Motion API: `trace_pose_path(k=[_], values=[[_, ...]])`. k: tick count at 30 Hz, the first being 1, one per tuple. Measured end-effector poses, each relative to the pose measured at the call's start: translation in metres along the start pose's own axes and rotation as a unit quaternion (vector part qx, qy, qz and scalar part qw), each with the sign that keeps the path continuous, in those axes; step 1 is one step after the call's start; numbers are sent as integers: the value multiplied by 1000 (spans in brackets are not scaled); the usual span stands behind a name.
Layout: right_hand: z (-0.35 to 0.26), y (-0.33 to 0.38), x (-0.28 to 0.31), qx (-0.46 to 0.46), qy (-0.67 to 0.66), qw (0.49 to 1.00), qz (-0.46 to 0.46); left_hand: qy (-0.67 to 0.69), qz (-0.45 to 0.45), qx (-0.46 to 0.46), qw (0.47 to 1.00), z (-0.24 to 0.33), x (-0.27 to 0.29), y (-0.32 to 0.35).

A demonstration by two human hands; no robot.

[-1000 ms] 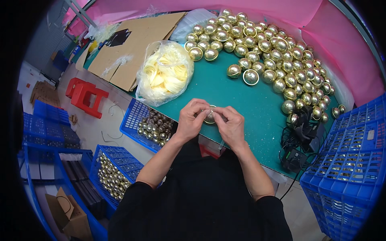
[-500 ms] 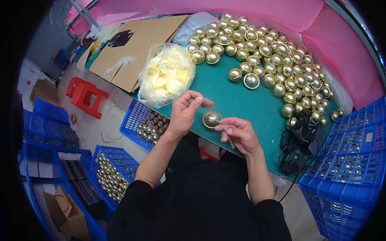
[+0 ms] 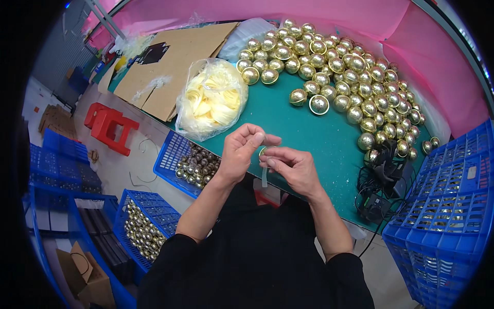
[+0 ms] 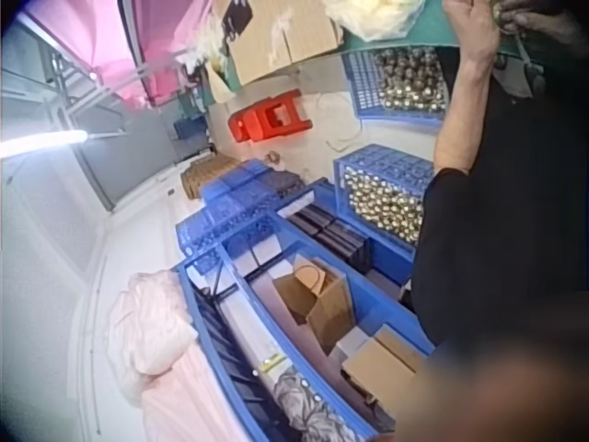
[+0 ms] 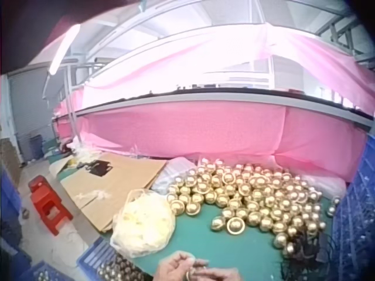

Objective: Attaching hanging strings and caps to gold Christmas baubles at a workstation.

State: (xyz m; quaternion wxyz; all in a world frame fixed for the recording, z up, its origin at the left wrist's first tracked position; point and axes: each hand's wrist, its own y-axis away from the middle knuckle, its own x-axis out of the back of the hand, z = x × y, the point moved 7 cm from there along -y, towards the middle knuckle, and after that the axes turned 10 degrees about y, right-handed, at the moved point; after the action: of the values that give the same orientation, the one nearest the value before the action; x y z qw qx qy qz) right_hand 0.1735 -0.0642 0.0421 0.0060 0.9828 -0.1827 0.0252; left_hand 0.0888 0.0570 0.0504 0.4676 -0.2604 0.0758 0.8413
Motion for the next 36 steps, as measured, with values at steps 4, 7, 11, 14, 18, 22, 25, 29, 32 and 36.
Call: trace_pose_path(k=[4, 7, 11, 14, 18, 22, 25, 29, 32, 36], values=[[2, -1, -3, 13, -22, 1000, 1, 0, 0, -5, 1000, 3, 3, 1], [2, -1, -3, 23, 11, 1000, 7, 2, 1, -8, 1000, 2, 4, 2], [-6, -1, 3, 62, 99, 991, 64, 8, -2, -15, 1000, 3, 0, 4], [-9, -5, 0, 65, 143, 985, 71, -3, -14, -14, 1000, 4, -3, 7], [-5, -9, -3, 28, 107, 991, 76, -8, -17, 11, 1000, 4, -7, 11], [8, -13, -3, 24, 46, 996, 76, 34, -19, 27, 999, -1, -7, 15], [10, -12, -1, 13, 41, 996, 82, 52, -30, 22, 998, -3, -5, 19], [6, -11, -3, 6, 61, 996, 59, 26, -9, 27, 999, -4, -8, 23], [10, -11, -6, -3, 57, 997, 58, 23, 7, 33, 999, -7, -2, 22], [15, -9, -7, -17, 47, 997, 54, 22, 20, 21, 999, -3, 3, 21]])
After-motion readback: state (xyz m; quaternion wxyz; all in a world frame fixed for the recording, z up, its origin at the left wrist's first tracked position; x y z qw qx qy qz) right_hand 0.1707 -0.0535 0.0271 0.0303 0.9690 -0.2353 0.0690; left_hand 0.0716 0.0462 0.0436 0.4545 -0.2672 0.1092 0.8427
